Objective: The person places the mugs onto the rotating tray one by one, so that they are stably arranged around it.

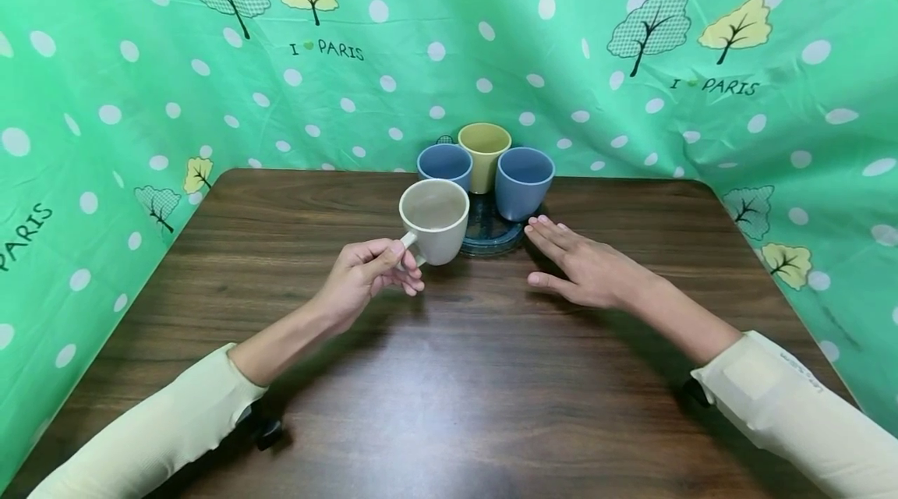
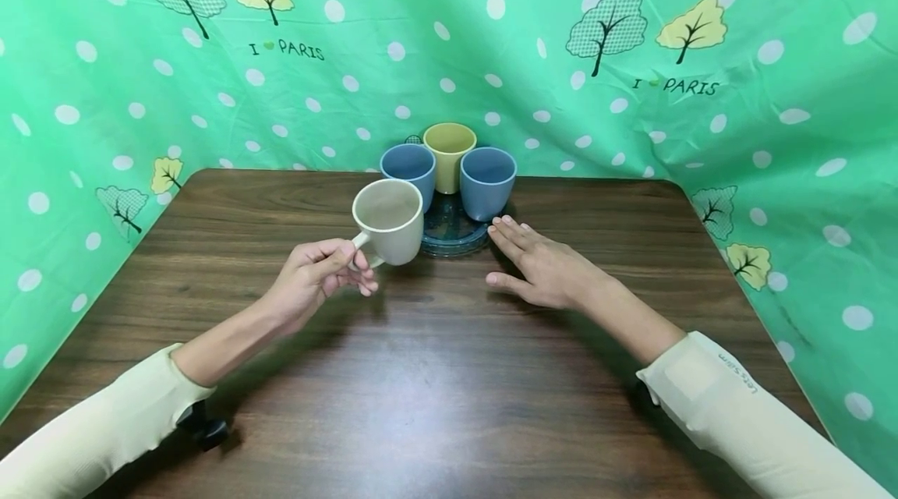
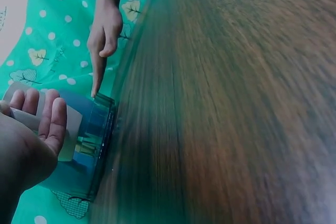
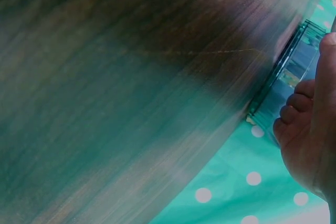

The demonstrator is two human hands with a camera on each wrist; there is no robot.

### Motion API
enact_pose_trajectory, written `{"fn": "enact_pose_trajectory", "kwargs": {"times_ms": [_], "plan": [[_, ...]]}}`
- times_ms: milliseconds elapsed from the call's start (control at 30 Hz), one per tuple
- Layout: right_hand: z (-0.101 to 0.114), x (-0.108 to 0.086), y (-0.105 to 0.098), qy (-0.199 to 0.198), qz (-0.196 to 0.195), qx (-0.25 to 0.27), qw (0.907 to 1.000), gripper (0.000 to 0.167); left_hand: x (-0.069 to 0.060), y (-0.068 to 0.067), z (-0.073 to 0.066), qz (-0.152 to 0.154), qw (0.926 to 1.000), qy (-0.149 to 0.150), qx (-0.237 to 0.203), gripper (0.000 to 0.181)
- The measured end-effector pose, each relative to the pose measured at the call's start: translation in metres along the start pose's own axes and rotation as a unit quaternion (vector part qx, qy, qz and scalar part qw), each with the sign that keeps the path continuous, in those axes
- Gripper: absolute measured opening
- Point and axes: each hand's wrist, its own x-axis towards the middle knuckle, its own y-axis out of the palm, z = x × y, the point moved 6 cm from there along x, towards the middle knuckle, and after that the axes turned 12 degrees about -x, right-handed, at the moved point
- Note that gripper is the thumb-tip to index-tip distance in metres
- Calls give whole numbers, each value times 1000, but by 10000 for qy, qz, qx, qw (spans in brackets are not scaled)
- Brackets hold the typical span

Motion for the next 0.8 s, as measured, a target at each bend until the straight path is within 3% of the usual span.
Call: {"fn": "enact_pose_trajectory", "kwargs": {"times_ms": [467, 800], "plan": [[-1, 0, 0, -6, -69, -48, 10000, 84, 23, 13, 4, -8, 10000, -1, -74, 33], [-1, 0, 1, -17, -72, -55, 10000, 83, 34, 12, 5, 70, 10000, -6, -39, 33]]}}
